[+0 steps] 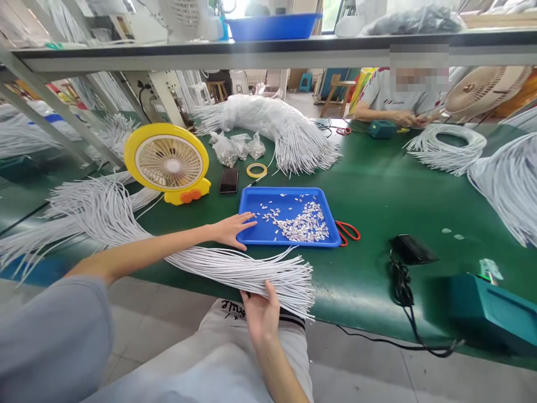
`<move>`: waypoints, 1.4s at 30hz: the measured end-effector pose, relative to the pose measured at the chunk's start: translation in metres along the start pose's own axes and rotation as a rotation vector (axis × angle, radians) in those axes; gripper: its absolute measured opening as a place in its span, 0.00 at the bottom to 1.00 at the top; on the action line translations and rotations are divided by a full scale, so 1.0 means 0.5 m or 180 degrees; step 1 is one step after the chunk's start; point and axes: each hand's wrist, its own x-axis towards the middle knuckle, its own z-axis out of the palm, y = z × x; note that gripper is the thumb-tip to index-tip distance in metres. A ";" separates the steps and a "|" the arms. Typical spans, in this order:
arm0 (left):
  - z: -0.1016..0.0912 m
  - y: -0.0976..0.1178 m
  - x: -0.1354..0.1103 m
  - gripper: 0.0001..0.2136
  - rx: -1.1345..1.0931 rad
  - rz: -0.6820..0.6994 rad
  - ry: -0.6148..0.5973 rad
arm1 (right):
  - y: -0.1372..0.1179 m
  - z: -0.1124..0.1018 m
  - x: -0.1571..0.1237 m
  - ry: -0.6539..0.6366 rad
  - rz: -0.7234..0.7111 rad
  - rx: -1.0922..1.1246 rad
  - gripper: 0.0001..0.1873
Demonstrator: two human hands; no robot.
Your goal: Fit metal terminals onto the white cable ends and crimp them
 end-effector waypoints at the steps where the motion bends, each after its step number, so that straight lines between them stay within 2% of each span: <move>1: -0.002 -0.001 0.015 0.48 0.0044 -0.0010 0.0011 | -0.002 -0.001 0.001 -0.0010 0.0015 -0.0014 0.15; 4: -0.008 -0.013 0.056 0.46 0.0132 -0.0050 -0.0004 | -0.012 -0.005 0.002 0.0011 0.0092 -0.0048 0.14; 8: -0.026 -0.050 0.093 0.42 0.0265 -0.0107 -0.0054 | -0.032 0.000 0.008 0.0088 0.0346 -0.0046 0.11; 11: -0.048 -0.080 0.113 0.40 0.0337 -0.0143 -0.0064 | -0.044 0.020 0.032 0.0101 0.0400 -0.0222 0.10; 14: -0.076 -0.088 0.121 0.40 0.0402 -0.0221 -0.0009 | -0.051 0.049 0.074 0.0107 0.0267 -0.0421 0.10; 16: -0.095 -0.069 0.109 0.40 0.0473 -0.0351 0.0162 | -0.058 0.065 0.096 0.0078 0.0152 -0.0656 0.09; 18: -0.105 -0.031 0.073 0.39 0.0550 -0.0503 0.0426 | -0.067 0.064 0.097 0.0017 0.0044 -0.0992 0.06; 20: -0.097 0.022 0.013 0.35 0.0585 -0.0621 0.0660 | -0.081 0.039 0.073 -0.0038 -0.0053 -0.1424 0.05; 22: -0.066 0.079 -0.061 0.33 0.0537 -0.0615 0.0684 | -0.104 -0.004 0.034 -0.0008 -0.0188 -0.1929 0.07; 24: -0.017 0.131 -0.130 0.36 0.0503 -0.0562 0.0625 | -0.143 -0.048 0.000 0.0173 -0.0526 -0.2434 0.10; 26: 0.036 0.167 -0.173 0.40 0.0642 -0.0583 0.0788 | -0.206 -0.076 -0.008 0.0466 -0.1250 -0.2865 0.11; 27: 0.059 0.178 -0.183 0.39 0.0730 -0.0668 0.0900 | -0.246 -0.080 0.000 0.0632 -0.1690 -0.3051 0.12; 30: 0.095 0.174 -0.169 0.36 0.0874 -0.0869 0.1080 | -0.382 -0.063 0.063 0.1036 -0.2847 -0.3682 0.14; 32: 0.091 0.151 -0.140 0.37 0.0848 -0.0905 0.1084 | -0.468 -0.040 0.113 0.1251 -0.3324 -0.4176 0.14; 34: 0.072 0.123 -0.109 0.39 0.0799 -0.0888 0.1052 | -0.533 -0.021 0.154 0.1436 -0.3661 -0.4670 0.15; 36: 0.051 0.099 -0.086 0.41 0.0767 -0.0906 0.0990 | -0.565 -0.010 0.184 0.1538 -0.3925 -0.5120 0.16; 38: 0.038 0.088 -0.073 0.44 0.0754 -0.0963 0.0911 | -0.566 -0.006 0.202 0.1535 -0.4080 -0.5516 0.18; 40: 0.039 0.091 -0.072 0.46 0.0769 -0.0930 0.0849 | -0.555 -0.006 0.206 0.1502 -0.4123 -0.5845 0.20; 42: 0.050 0.107 -0.079 0.48 0.0807 -0.0763 0.0806 | -0.560 -0.008 0.186 0.1571 -0.4095 -0.6095 0.20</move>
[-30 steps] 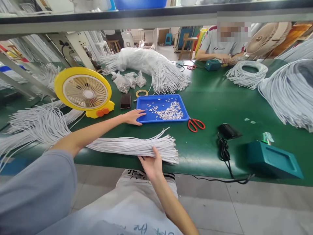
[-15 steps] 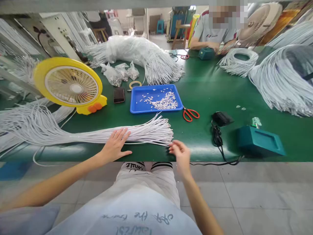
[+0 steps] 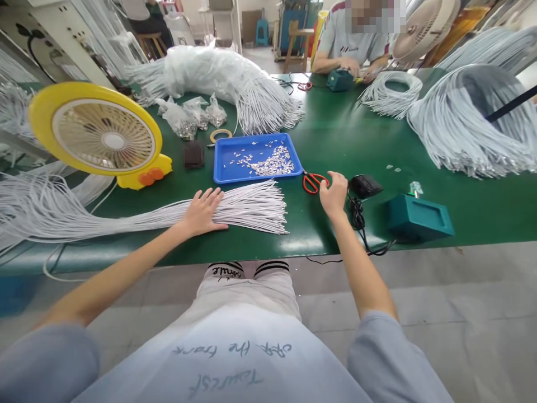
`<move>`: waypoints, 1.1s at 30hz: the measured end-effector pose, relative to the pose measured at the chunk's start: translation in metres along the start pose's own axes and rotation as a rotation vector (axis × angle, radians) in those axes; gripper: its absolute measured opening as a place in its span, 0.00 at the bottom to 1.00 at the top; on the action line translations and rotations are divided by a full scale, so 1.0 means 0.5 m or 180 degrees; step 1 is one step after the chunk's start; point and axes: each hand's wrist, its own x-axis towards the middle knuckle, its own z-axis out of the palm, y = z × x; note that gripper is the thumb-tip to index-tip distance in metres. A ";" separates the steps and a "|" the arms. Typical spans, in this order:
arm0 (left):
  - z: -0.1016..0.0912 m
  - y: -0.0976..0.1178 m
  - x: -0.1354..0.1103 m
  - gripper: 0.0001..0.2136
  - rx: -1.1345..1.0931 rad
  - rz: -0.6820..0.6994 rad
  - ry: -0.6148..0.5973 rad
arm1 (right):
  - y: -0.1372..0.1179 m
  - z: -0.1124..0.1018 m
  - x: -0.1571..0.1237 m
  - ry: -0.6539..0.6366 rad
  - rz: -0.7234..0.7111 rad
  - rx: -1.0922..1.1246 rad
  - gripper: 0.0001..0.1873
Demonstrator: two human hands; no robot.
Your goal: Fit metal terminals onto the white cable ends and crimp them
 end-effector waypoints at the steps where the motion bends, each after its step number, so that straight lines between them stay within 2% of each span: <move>1: 0.004 0.010 -0.008 0.49 0.0011 0.0081 0.0000 | 0.009 -0.022 0.001 -0.0006 0.0029 -0.0124 0.20; 3: 0.012 0.027 -0.021 0.48 0.0034 0.0114 0.0030 | 0.044 -0.089 0.013 0.0063 0.0238 -0.0425 0.22; 5: 0.019 0.036 -0.027 0.46 0.0032 0.0031 0.0099 | 0.095 -0.169 0.029 0.0161 0.0658 -0.0794 0.25; 7: 0.024 0.038 -0.025 0.44 0.0013 -0.0040 0.0195 | 0.144 -0.239 0.039 0.0072 0.1141 -0.1118 0.32; 8: 0.027 0.038 -0.023 0.44 0.0008 -0.0055 0.0249 | 0.163 -0.264 0.041 0.0012 0.1337 -0.1257 0.35; 10: 0.031 0.037 -0.022 0.43 0.0016 -0.0033 0.0344 | 0.186 -0.289 0.042 -0.0141 0.1414 -0.1433 0.36; 13: 0.036 0.037 -0.025 0.42 0.0010 0.0007 0.0434 | 0.189 -0.280 0.056 -0.0318 0.1065 -0.1550 0.33; 14: 0.038 0.037 -0.027 0.41 0.0000 0.0015 0.0463 | 0.188 -0.272 0.066 -0.0406 0.1044 -0.1584 0.35; 16: 0.039 0.037 -0.031 0.41 -0.0032 0.0023 0.0522 | 0.187 -0.257 0.088 -0.0634 0.1245 -0.1676 0.47; 18: 0.040 0.038 -0.032 0.40 -0.0089 0.0009 0.0572 | 0.190 -0.246 0.110 -0.0927 0.1344 -0.1693 0.51; 23: 0.045 0.038 -0.031 0.39 -0.0229 0.0005 0.0611 | 0.191 -0.196 0.150 -0.1509 0.0734 -0.1598 0.49; 26: 0.046 0.036 -0.031 0.39 -0.0267 -0.0017 0.0631 | 0.189 -0.160 0.169 -0.1889 0.0622 -0.1590 0.51; 29: 0.044 0.036 -0.033 0.39 -0.0312 -0.0019 0.0626 | 0.185 -0.139 0.169 -0.2088 0.0512 -0.1577 0.53; 33: 0.035 0.043 -0.034 0.37 -0.0287 -0.0017 0.0652 | 0.171 -0.133 0.138 -0.2250 0.0280 -0.1475 0.50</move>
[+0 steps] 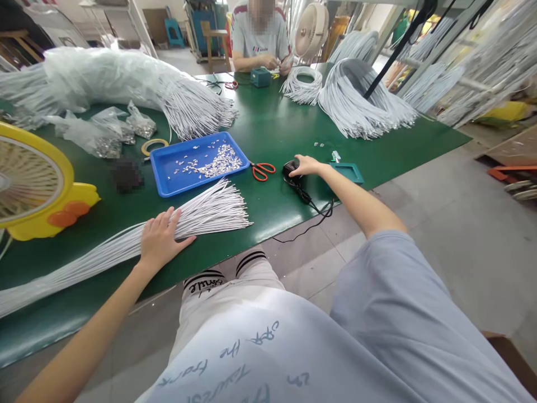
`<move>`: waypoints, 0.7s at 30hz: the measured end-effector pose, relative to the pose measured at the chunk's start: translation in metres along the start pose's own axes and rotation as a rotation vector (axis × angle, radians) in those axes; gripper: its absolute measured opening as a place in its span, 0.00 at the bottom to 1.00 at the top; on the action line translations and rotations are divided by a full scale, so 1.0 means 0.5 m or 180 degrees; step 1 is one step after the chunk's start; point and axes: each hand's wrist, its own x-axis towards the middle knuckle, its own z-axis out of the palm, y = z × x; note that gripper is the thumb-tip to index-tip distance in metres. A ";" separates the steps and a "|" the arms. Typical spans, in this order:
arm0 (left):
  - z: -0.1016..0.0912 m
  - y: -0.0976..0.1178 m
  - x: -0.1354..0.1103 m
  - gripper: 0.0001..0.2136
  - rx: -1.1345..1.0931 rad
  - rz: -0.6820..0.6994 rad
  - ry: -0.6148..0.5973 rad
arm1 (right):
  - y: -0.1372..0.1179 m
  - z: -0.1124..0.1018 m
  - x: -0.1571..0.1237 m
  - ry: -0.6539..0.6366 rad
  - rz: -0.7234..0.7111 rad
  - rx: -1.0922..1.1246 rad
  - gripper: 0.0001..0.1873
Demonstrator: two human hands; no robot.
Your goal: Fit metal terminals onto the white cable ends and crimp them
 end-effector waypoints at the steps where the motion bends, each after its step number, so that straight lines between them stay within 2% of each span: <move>1: -0.002 0.002 0.001 0.37 0.0002 0.0000 0.0000 | -0.005 0.004 -0.009 -0.0021 -0.0044 0.0003 0.48; 4: -0.003 0.003 -0.001 0.36 -0.0046 -0.0001 0.0003 | -0.021 0.011 -0.037 -0.0047 -0.0171 0.0037 0.42; 7: 0.000 -0.008 -0.008 0.36 -0.0052 0.0029 0.0038 | -0.033 0.018 -0.085 -0.0072 -0.0438 0.0136 0.42; 10: -0.003 -0.006 -0.010 0.34 -0.0026 0.0088 0.0235 | -0.043 0.031 -0.165 -0.0002 -0.0790 0.0244 0.44; 12: -0.010 0.029 0.008 0.33 -0.0273 0.0372 0.0344 | -0.049 0.037 -0.228 0.0153 -0.0943 0.0302 0.43; 14: -0.019 0.103 0.050 0.33 -0.0771 0.1007 0.0224 | -0.056 0.039 -0.286 0.0290 -0.1089 0.0389 0.42; 17: -0.019 0.270 0.150 0.37 -0.0992 0.1861 -0.0048 | -0.066 0.038 -0.338 0.0430 -0.1279 0.0506 0.45; 19: -0.007 0.383 0.225 0.41 -0.1097 0.2166 -0.0134 | -0.072 0.043 -0.346 0.0482 -0.1334 0.0539 0.43; 21: 0.014 0.465 0.287 0.44 -0.1385 0.2132 -0.0462 | -0.073 0.054 -0.339 0.0476 -0.1323 0.0551 0.36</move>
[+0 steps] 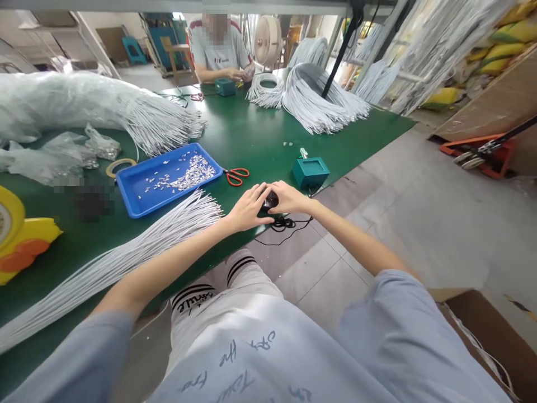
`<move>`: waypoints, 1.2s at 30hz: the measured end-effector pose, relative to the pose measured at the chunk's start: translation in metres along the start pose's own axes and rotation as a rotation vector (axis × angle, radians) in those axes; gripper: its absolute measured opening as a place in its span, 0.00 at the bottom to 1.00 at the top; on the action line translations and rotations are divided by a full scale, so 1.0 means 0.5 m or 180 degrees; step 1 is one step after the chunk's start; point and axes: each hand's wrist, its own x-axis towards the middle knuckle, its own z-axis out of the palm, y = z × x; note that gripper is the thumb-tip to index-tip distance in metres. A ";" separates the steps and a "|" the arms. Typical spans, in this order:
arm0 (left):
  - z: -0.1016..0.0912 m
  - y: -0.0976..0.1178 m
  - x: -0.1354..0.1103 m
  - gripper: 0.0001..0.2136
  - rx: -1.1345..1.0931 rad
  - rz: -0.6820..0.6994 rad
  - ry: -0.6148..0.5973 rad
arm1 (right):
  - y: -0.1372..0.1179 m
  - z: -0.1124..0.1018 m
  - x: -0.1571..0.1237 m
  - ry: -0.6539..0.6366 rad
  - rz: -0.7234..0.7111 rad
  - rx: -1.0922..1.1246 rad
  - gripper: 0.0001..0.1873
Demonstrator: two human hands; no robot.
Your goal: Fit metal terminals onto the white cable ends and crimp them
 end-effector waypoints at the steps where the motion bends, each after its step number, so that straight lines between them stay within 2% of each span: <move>1: 0.014 0.000 0.035 0.44 -0.0031 -0.0017 -0.0036 | 0.005 0.005 0.003 -0.0031 0.0021 0.0017 0.32; 3: 0.036 -0.009 0.073 0.42 -0.0064 -0.0013 -0.0123 | 0.023 0.007 0.007 -0.0117 0.0085 0.0078 0.23; 6: 0.057 -0.027 0.078 0.37 -0.0034 0.0038 -0.0240 | 0.067 -0.029 0.000 0.0027 0.0402 0.0128 0.19; 8: 0.065 -0.032 0.071 0.33 -0.0012 0.0019 -0.0268 | 0.111 -0.075 -0.005 0.0475 0.0903 0.0038 0.25; 10: 0.070 -0.031 0.068 0.31 0.0013 -0.0055 -0.0259 | 0.160 -0.122 -0.002 0.0891 0.1537 -0.0128 0.37; 11: 0.072 -0.029 0.069 0.31 0.0028 -0.0095 -0.0254 | 0.184 -0.140 0.003 0.1007 0.2004 -0.0239 0.45; 12: 0.074 -0.026 0.070 0.31 0.0047 -0.0134 -0.0254 | 0.206 -0.152 0.011 0.0799 0.2734 -0.0426 0.53; 15: 0.078 -0.012 0.075 0.31 0.0119 -0.0255 -0.0249 | 0.252 -0.159 0.038 0.0396 0.3173 -0.0388 0.59; 20: 0.093 0.028 0.079 0.31 0.0240 -0.0577 -0.0109 | 0.274 -0.136 0.088 0.0122 0.2915 -0.0373 0.61; 25: 0.107 0.061 0.092 0.31 0.0277 -0.0850 0.0005 | 0.255 -0.125 0.174 -0.0130 0.2003 -0.0316 0.63; 29: 0.111 0.074 0.104 0.31 0.0264 -0.1024 0.0100 | 0.204 -0.112 0.266 -0.0473 0.1109 -0.0177 0.64; 32: 0.115 0.079 0.114 0.33 0.0226 -0.1163 0.0200 | 0.153 -0.098 0.320 -0.0728 0.0633 -0.0084 0.62; 34: 0.121 0.081 0.121 0.34 0.0187 -0.1248 0.0271 | 0.121 -0.090 0.335 -0.0830 0.0397 -0.0022 0.58; 36: 0.127 0.084 0.127 0.34 0.0137 -0.1308 0.0329 | 0.092 -0.087 0.326 -0.0801 0.0247 0.0018 0.53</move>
